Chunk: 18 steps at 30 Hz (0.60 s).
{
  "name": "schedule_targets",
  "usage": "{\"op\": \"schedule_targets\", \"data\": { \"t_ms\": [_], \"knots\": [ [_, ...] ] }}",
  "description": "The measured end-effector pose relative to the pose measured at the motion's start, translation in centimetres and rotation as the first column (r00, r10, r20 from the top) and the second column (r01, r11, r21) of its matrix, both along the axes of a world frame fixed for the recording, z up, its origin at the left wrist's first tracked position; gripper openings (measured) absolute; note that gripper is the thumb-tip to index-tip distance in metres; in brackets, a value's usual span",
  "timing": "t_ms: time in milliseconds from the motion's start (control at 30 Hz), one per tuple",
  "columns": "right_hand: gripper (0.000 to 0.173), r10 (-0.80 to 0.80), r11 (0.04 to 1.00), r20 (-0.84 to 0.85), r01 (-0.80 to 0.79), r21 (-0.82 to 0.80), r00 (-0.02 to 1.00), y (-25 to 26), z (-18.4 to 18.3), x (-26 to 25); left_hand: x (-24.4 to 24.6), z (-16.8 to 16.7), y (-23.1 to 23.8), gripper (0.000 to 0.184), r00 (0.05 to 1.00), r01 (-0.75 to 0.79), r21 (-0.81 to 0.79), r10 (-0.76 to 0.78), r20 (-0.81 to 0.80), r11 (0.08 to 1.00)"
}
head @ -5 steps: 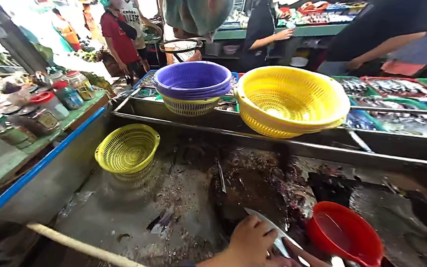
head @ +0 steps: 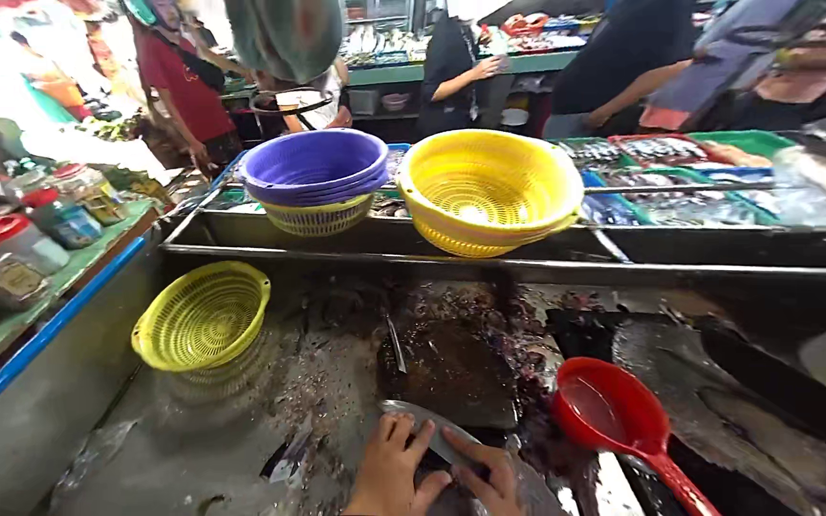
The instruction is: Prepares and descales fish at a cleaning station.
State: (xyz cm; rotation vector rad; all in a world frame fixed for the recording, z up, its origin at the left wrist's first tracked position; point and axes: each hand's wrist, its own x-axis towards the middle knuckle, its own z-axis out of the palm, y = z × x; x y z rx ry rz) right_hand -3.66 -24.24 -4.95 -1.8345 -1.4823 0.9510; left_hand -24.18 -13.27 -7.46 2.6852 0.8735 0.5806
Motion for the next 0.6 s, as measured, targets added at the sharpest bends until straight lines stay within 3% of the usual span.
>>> {"op": "schedule_targets", "data": {
  "t_ms": [133,200,267,367,433,533,600],
  "knots": [
    [0.043,-0.106,0.994,0.035,0.107,-0.024,0.994,-2.6,2.4,3.7,5.8,1.6,-1.6,0.070,0.996,0.084,-0.059,-0.086,-0.028,0.995],
    [0.043,-0.181,0.983,0.040,0.181,0.008,0.983,-4.7,1.7,6.2,8.9,1.5,-2.5,0.072,0.983,0.171,-0.107,-0.177,-0.054,0.980],
    [0.044,-0.197,0.980,0.079,0.197,0.010,0.977,-5.4,-0.2,6.8,8.9,0.9,-2.8,0.073,0.982,0.180,-0.082,-0.184,-0.051,0.980],
    [0.046,-0.068,0.994,0.139,0.078,-0.071,0.988,-1.7,-0.2,4.4,4.8,0.0,-0.2,0.062,0.996,0.079,-0.001,-0.079,-0.034,0.997],
    [0.047,0.025,0.996,0.106,-0.015,-0.089,0.994,0.6,0.5,1.6,1.1,1.1,1.2,0.055,0.999,0.013,-0.026,-0.014,-0.041,1.000],
    [0.064,0.037,0.993,-0.043,-0.041,-0.115,0.998,1.9,3.1,-0.6,-1.7,3.8,0.3,0.054,0.982,-0.155,-0.218,0.175,0.074,0.964],
    [0.074,-0.040,0.997,-0.154,0.030,-0.069,0.987,2.2,4.6,-0.9,-0.5,4.8,-1.3,0.046,0.895,-0.245,-0.461,0.382,0.231,0.853]
  ]
}}
